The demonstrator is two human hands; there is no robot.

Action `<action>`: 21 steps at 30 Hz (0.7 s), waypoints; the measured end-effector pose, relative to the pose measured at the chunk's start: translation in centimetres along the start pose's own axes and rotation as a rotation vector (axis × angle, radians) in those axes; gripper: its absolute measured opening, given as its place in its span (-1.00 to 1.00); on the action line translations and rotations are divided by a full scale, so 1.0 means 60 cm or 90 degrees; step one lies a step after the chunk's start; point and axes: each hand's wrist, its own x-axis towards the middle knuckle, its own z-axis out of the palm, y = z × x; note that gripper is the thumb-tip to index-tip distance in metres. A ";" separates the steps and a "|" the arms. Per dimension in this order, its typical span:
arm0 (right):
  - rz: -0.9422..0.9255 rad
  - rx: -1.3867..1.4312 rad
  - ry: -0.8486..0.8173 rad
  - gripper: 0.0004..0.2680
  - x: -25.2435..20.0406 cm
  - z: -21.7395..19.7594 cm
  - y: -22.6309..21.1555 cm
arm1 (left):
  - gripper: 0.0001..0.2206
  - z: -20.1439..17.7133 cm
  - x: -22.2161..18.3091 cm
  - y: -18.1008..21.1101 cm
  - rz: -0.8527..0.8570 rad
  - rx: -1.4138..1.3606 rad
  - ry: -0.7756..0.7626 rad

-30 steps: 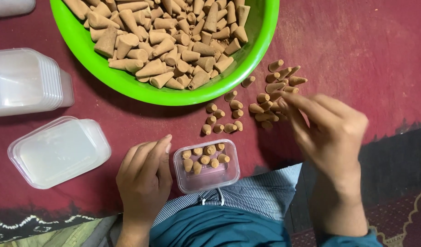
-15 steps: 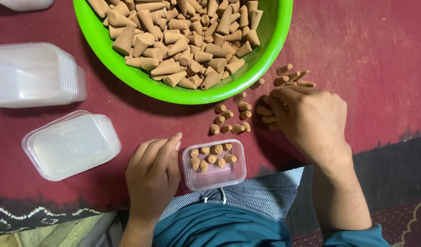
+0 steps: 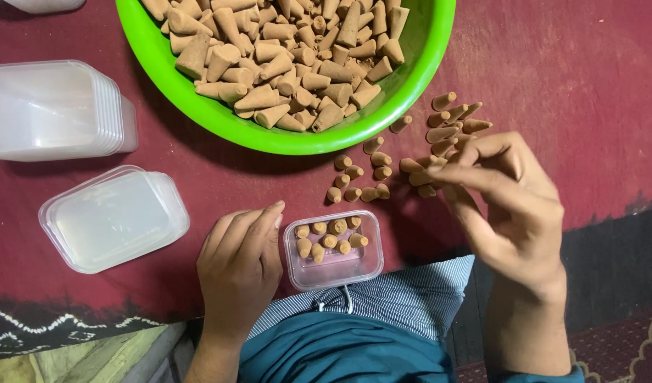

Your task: Packing small incense cones from a large green bowl and a pile on the table into a small clear plastic container.

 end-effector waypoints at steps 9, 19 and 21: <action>0.047 0.055 0.034 -0.90 0.001 0.009 -0.024 | -0.84 0.002 -0.001 0.001 0.000 0.016 0.012; 0.162 -0.044 0.196 -0.90 -0.055 -0.029 0.054 | -0.88 -0.003 0.005 0.007 0.017 0.013 0.023; 0.189 -0.067 0.189 -0.92 -0.062 -0.036 0.080 | -0.85 -0.003 0.005 0.007 0.022 0.012 0.023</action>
